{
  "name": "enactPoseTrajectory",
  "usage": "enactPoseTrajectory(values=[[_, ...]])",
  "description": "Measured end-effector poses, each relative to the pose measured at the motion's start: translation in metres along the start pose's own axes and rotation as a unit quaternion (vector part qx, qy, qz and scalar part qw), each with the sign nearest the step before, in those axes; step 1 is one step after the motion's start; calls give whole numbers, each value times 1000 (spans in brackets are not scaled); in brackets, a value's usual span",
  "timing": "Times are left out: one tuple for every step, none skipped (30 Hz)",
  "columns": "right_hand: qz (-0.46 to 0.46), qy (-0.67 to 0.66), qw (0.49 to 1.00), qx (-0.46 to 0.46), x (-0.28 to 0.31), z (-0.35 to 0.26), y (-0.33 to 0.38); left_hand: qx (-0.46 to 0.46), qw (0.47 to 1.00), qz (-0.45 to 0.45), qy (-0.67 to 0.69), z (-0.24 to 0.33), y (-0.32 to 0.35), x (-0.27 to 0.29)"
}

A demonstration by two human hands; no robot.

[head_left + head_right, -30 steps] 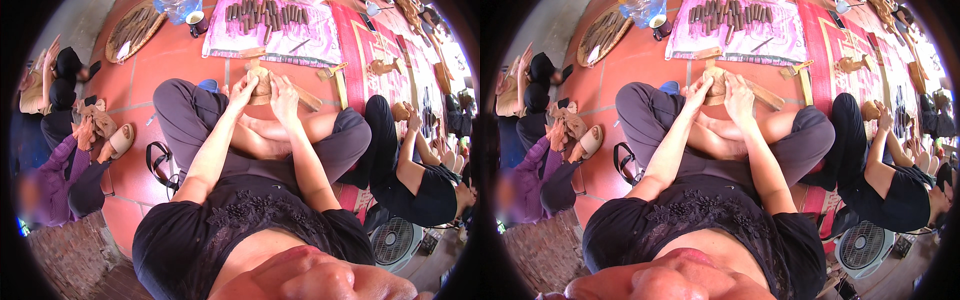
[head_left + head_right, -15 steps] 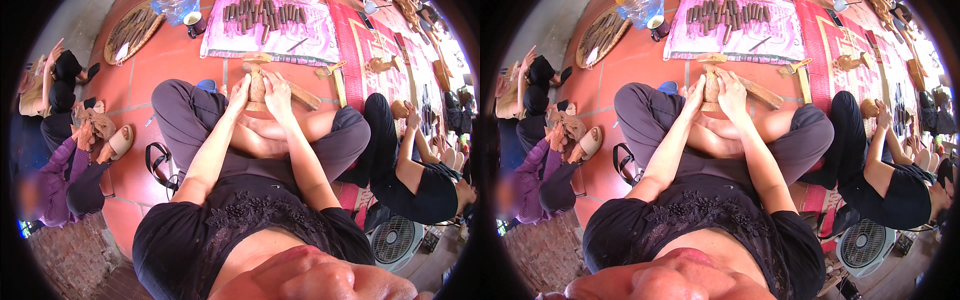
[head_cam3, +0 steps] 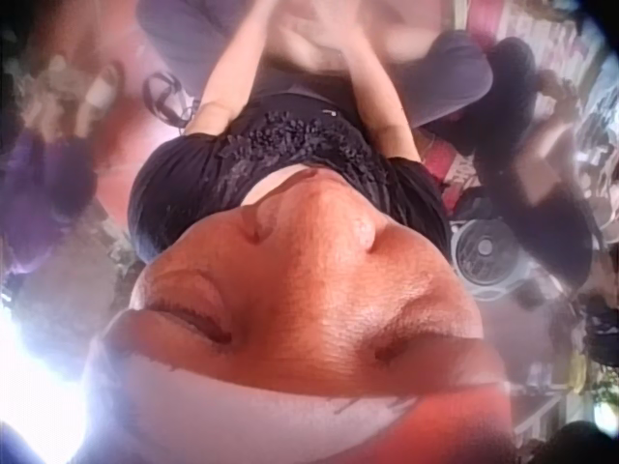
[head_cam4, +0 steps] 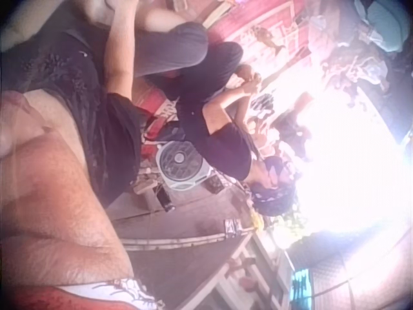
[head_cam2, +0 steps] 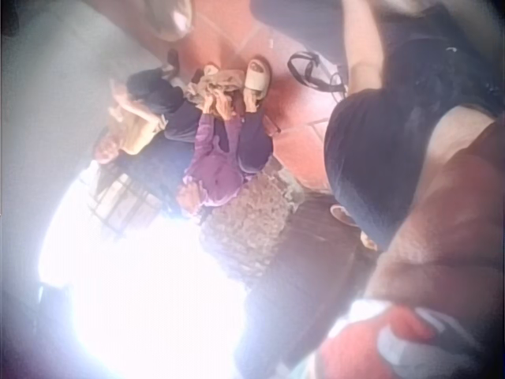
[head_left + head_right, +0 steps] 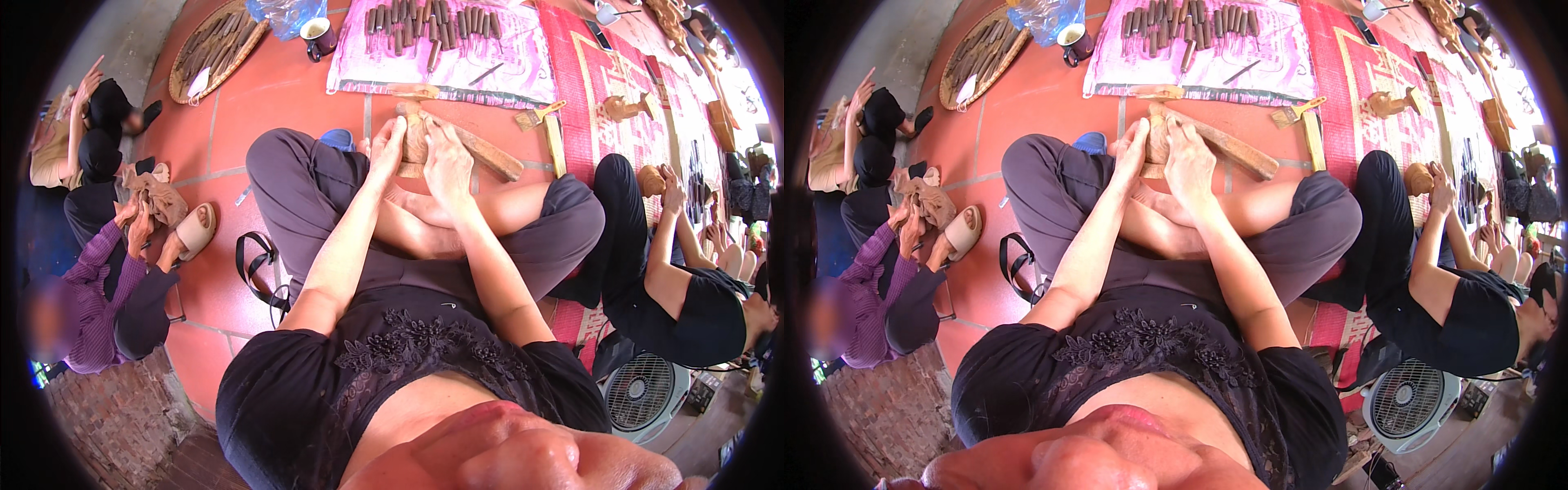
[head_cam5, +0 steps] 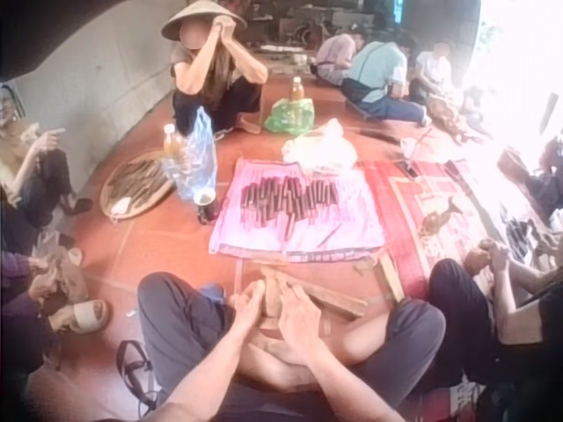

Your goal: The person sits cross-legged on the floor and uses a small knife to carve a piece of wood held in their left hand. They repeatedly scrape and shape the wood while other people work nearby on similar tasks.

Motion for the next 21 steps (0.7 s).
enactPoseTrajectory(values=[[-10,-3,1000,-7,0,4,-5,1,1000,-5,-21,-3,1,0],[-18,-14,1000,-13,-2,5,-3,2,1000,-3,-9,-5,2,2],[-24,-25,999,-19,-3,6,-2,2,1000,-2,4,-6,2,2],[-30,-36,999,-24,-5,7,0,2,1000,-2,17,-7,1,4],[-26,-1,1000,-1,-5,2,9,-5,999,-4,52,-16,-7,12],[-29,-11,1000,0,-4,-1,12,15,999,27,36,-19,-11,21],[-32,-19,999,-2,-4,-5,16,20,998,28,51,-8,-5,14],[-34,-27,999,-5,-4,-5,18,25,997,28,65,3,0,7],[-18,-19,1000,-10,-2,-5,14,20,998,20,54,1,-2,7],[-18,-22,1000,-13,-3,-3,7,16,999,12,42,-4,-5,8],[-18,-25,999,-16,-1,1,-1,12,999,4,31,-7,-7,9],[-16,-24,999,-22,0,7,-8,23,999,2,41,-7,-2,4],[-4,-59,998,-30,-1,12,-12,33,998,2,51,-1,7,-2],[-17,-55,998,-39,-3,14,-7,43,997,2,61,2,12,-5],[-32,-54,997,-43,-1,8,-1,29,996,-22,80,2,10,-1],[-47,-49,996,-49,1,7,6,47,995,-9,90,4,10,0],[-45,-67,996,-38,4,3,9,65,993,4,99,6,10,0],[-41,-58,997,-26,9,-1,8,85,990,18,107,11,12,-1],[-37,-50,998,-14,14,-5,5,87,991,15,101,20,17,-8],[-33,-42,999,-2,17,-8,5,101,987,-3,126,17,18,-12],[-20,-56,998,-2,17,-7,-1,115,982,-22,151,14,17,-16]])
Point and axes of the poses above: each hand's wrist, its own y-axis away from the middle knuckle, its own x-axis out of the back of the hand, z = x × y, the point moved 8 cm from there along -y, towards the middle knuckle, and after that the axes turned 10 degrees about y, right-handed, at the moved point
